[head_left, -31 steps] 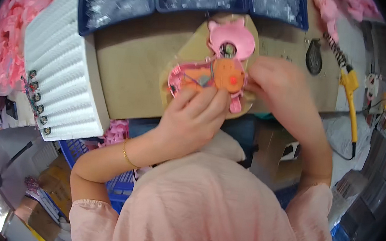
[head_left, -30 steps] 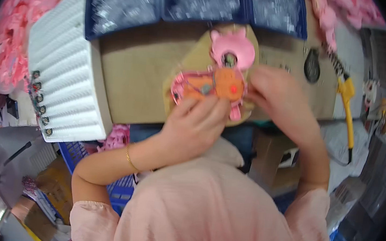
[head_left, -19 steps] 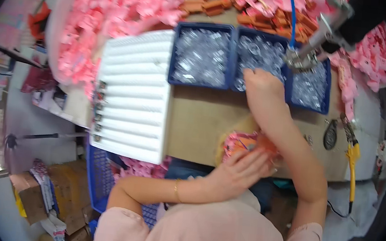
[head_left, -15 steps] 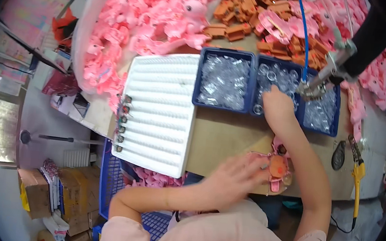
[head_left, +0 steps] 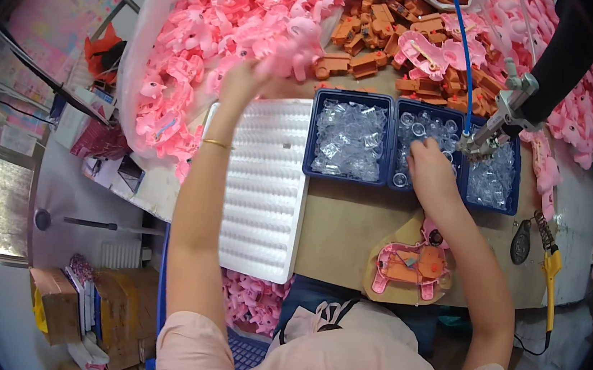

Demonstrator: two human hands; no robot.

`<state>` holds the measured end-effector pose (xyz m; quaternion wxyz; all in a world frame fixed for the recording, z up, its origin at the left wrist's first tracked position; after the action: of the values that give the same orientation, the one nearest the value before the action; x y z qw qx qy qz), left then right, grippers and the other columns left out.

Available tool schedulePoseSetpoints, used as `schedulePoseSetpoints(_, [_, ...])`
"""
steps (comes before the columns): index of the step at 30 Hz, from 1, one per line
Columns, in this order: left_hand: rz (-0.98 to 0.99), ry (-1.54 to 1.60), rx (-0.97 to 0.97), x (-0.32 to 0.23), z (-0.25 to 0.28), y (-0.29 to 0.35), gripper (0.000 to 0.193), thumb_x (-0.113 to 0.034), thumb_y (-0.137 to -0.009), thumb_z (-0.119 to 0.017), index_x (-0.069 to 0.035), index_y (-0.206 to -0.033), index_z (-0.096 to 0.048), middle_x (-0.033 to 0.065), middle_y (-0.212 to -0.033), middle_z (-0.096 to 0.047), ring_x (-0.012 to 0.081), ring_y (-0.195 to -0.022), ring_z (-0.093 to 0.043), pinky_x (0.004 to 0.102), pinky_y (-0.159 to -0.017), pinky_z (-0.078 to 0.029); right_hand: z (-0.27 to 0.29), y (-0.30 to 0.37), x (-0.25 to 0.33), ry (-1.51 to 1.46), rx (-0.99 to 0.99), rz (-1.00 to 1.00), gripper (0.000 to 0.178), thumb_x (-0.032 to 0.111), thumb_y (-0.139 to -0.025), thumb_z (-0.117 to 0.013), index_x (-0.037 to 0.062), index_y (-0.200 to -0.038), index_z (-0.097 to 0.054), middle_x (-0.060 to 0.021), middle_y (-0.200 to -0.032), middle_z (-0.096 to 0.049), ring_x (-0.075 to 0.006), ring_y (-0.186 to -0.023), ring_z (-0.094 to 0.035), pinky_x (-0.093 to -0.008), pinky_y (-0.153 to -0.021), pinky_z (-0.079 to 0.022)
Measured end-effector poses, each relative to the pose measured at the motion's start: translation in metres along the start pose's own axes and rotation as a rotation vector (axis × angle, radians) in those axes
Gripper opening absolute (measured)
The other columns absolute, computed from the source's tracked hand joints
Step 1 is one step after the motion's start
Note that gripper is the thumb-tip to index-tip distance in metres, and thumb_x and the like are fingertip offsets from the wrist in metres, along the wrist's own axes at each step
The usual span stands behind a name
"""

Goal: Assembling electronic components, wiring, and plastic shells to create pink toy animals.

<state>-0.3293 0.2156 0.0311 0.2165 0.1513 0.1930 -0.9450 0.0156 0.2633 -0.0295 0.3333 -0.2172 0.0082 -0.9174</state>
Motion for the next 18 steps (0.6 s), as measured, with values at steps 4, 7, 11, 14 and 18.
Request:
schedulePoseSetpoints(4, [0.154,0.654,0.063,0.008,0.03,0.037,0.04,-0.031,-0.081,-0.064,0.001,-0.105,-0.062,0.0081,-0.09,-0.064,0.0138,-0.082,-0.06,0.0268,-0.072,-0.046,0.027,0.014,0.019,-0.226,-0.205,0.148,0.014,0.002,-0.082,-0.055,0.0009,-0.096,-0.053,-0.0176,-0.093,-0.054,-0.0367,-0.079,-0.058,-0.0398,-0.068,-0.047])
schedulePoseSetpoints(7, [0.22,0.976,0.122,0.011,0.041,0.103,0.044,-0.022,-0.087,-0.061,0.003,-0.122,-0.052,0.0093,-0.106,-0.061,0.0158,-0.096,-0.059,0.027,-0.083,-0.046,0.048,0.042,0.013,-0.586,-0.127,0.071,0.018,0.005,-0.085,-0.055,-0.0003,-0.103,-0.057,-0.0105,-0.099,-0.058,-0.0208,-0.084,-0.062,-0.0298,-0.07,-0.048])
schedulePoseSetpoints(11, [0.589,1.314,0.217,0.064,0.022,0.189,0.028,-0.017,-0.093,-0.052,0.001,-0.113,-0.056,0.0081,-0.109,-0.06,0.0167,-0.097,-0.058,0.0315,-0.084,-0.048,0.05,0.09,-0.024,-1.091,0.11,-0.249,0.024,0.009,-0.089,-0.054,-0.0023,-0.11,-0.057,-0.0061,-0.107,-0.059,-0.012,-0.092,-0.06,-0.0246,-0.077,-0.047])
schedulePoseSetpoints(14, [0.603,1.022,0.194,0.098,0.008,0.221,0.031,-0.02,-0.094,-0.051,0.002,-0.116,-0.056,0.0081,-0.11,-0.059,0.0156,-0.099,-0.056,0.028,-0.087,-0.045,0.062,0.149,-0.034,-1.102,0.159,-0.492,0.028,0.005,-0.086,-0.057,-0.0033,-0.113,-0.056,-0.0077,-0.105,-0.061,-0.0116,-0.094,-0.059,-0.0246,-0.083,-0.047])
schedulePoseSetpoints(18, [0.226,0.016,0.131,0.053,0.025,0.211,0.042,-0.021,-0.091,-0.054,0.005,-0.124,-0.048,0.0152,-0.121,-0.054,0.0229,-0.111,-0.051,0.0318,-0.096,-0.039,0.057,0.206,-0.059,-1.019,0.139,-0.652,0.031,0.001,-0.081,-0.063,-0.003,-0.111,-0.056,-0.0084,-0.107,-0.06,-0.0124,-0.096,-0.058,-0.0255,-0.084,-0.046])
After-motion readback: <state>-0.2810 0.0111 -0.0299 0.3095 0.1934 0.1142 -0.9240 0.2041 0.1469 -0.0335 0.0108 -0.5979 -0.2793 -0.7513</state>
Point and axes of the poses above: each hand's wrist, its own y-axis away from the middle knuckle, its own z-axis out of the back of the hand, x = y × z, the point moved 9 cm from there along -y, towards the middle knuckle
